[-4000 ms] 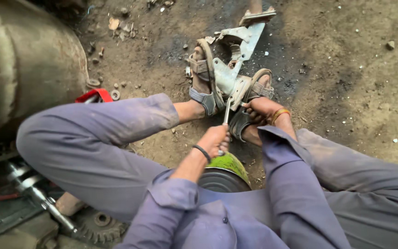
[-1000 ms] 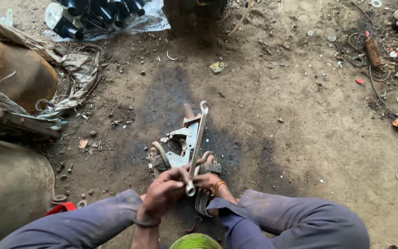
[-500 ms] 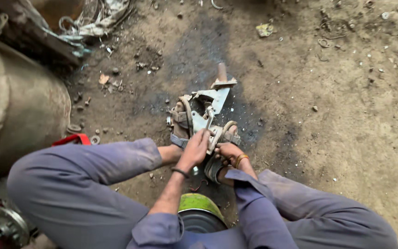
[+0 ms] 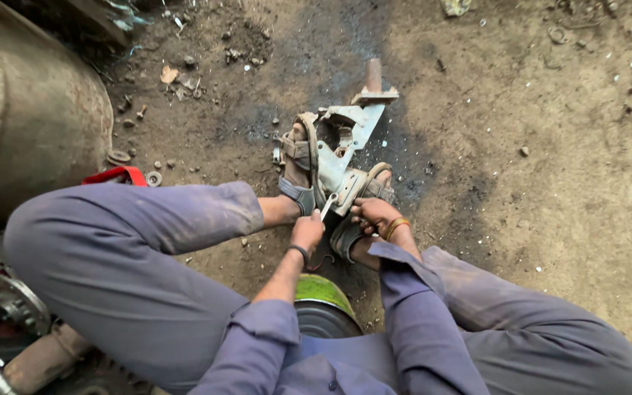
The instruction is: The person sits on the ground with a white metal bracket assembly clamped between their feet and uses a spanner to loosen and unscrew bolts from it, repositioning the part between their sandals and working on different fasteners. At the end they set the part down and roll up their sleeve.
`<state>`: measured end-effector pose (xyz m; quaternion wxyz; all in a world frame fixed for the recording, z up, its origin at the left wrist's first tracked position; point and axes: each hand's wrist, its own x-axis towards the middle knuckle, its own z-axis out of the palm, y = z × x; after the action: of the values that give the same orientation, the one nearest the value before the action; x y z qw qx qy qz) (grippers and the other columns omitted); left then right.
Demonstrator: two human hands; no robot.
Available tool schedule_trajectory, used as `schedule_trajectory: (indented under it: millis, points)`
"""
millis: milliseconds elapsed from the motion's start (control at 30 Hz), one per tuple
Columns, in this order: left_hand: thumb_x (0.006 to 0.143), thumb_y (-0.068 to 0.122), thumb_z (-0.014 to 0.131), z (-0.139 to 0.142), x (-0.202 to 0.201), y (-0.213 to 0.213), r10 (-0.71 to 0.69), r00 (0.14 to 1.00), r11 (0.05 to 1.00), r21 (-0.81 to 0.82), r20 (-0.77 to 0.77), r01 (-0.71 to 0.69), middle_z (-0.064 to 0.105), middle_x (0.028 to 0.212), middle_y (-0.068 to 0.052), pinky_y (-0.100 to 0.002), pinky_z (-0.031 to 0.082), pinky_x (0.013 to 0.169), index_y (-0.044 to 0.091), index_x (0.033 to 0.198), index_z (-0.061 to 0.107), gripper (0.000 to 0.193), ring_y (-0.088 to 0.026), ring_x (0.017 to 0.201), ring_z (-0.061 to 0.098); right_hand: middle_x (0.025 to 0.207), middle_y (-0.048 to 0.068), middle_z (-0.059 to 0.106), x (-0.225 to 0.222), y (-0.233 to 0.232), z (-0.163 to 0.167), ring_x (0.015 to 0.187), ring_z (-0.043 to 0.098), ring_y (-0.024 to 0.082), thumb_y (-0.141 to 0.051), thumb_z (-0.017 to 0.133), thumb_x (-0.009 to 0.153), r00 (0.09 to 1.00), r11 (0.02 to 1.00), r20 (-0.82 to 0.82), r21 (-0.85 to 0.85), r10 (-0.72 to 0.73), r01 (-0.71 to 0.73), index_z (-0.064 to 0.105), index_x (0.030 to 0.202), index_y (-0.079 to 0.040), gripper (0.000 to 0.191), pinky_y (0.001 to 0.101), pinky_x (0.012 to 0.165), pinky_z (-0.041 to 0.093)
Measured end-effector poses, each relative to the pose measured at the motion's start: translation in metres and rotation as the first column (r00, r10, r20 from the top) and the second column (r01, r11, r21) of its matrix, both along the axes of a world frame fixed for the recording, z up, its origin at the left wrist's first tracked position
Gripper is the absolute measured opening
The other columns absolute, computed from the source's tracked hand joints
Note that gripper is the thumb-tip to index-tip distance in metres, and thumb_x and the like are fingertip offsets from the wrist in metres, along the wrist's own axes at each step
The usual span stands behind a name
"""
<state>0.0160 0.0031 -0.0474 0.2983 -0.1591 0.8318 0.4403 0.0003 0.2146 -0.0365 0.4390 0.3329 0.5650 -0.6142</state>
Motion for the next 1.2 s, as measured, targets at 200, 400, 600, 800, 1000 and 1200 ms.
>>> schedule_trajectory:
  millis: [200, 400, 600, 800, 1000, 1200]
  points:
    - [0.102, 0.062, 0.04, 0.002, -0.012, -0.018, -0.133, 0.78, 0.887, 0.424, 0.611, -0.181, 0.036, 0.057, 0.005, -0.032, 0.033, 0.047, 0.016, 0.078, 0.053, 0.054, -0.011, 0.046, 0.032, 0.07, -0.002, 0.053, 0.0, -0.001, -0.002, 0.046, 0.036, 0.008, -0.016, 0.047, 0.102, 1.0, 1.0, 0.023, -0.018, 0.017, -0.016, 0.061, 0.103, -0.015, 0.014, 0.0233, 0.037, 0.026]
    - [0.106, 0.057, 0.042, 0.008, -0.018, -0.002, -0.144, 0.983, 0.988, -0.034, 0.117, 0.148, 0.058, 0.076, -0.014, -0.045, 0.045, 0.063, 0.005, 0.087, 0.068, 0.061, -0.031, 0.07, 0.055, 0.069, 0.0, 0.055, 0.002, -0.004, 0.0, 0.045, 0.036, 0.01, -0.016, 0.049, 0.102, 1.0, 0.999, -0.014, 0.042, -0.001, 0.001, 0.062, 0.101, -0.014, 0.013, 0.0258, 0.038, 0.026]
    - [0.102, 0.054, 0.04, 0.0, -0.018, -0.004, -0.232, 0.957, 0.968, -0.053, 0.175, 0.245, 0.072, 0.104, -0.031, -0.052, 0.052, 0.097, -0.002, 0.098, 0.077, 0.067, -0.047, 0.109, 0.069, 0.071, 0.0, 0.057, 0.004, -0.009, -0.005, 0.047, 0.04, 0.011, -0.019, 0.052, 0.101, 0.999, 0.995, 0.003, 0.097, -0.032, 0.031, 0.058, 0.097, -0.013, 0.01, 0.0275, 0.039, 0.03]
    - [0.105, 0.058, 0.042, 0.004, 0.012, -0.018, -0.348, 0.87, 0.867, -0.232, 0.35, 0.44, 0.064, 0.123, -0.031, -0.05, 0.046, 0.105, -0.002, 0.113, 0.07, 0.066, -0.046, 0.124, 0.059, 0.058, -0.007, 0.04, 0.008, 0.002, -0.015, 0.043, 0.03, 0.007, -0.03, 0.051, 0.102, 0.959, 0.987, 0.282, -0.146, -0.019, 0.062, 0.052, 0.081, -0.017, 0.025, 0.0249, 0.038, 0.023]
    - [0.095, 0.033, 0.056, 0.048, 0.028, 0.001, -0.389, 0.861, 0.84, -0.257, 0.328, 0.478, 0.07, 0.122, -0.026, -0.049, 0.053, 0.103, 0.004, 0.114, 0.075, 0.039, -0.04, 0.12, 0.067, 0.054, -0.011, 0.03, 0.006, 0.011, -0.023, 0.04, 0.02, 0.006, -0.03, 0.049, 0.101, 0.944, 0.96, 0.32, -0.227, -0.088, 0.166, 0.04, 0.068, -0.022, 0.035, 0.0247, 0.036, 0.014]
    - [0.097, 0.049, 0.065, 0.098, 0.038, 0.026, -0.405, 0.9, 0.883, -0.188, 0.161, 0.431, 0.068, 0.107, -0.035, -0.054, 0.054, 0.092, -0.005, 0.114, 0.063, 0.057, -0.05, 0.105, 0.067, 0.054, -0.011, 0.029, 0.021, 0.006, -0.032, 0.039, 0.019, 0.006, -0.032, 0.05, 0.102, 0.924, 0.926, 0.335, -0.255, -0.186, 0.279, 0.04, 0.068, -0.022, 0.037, 0.0254, 0.035, 0.014]
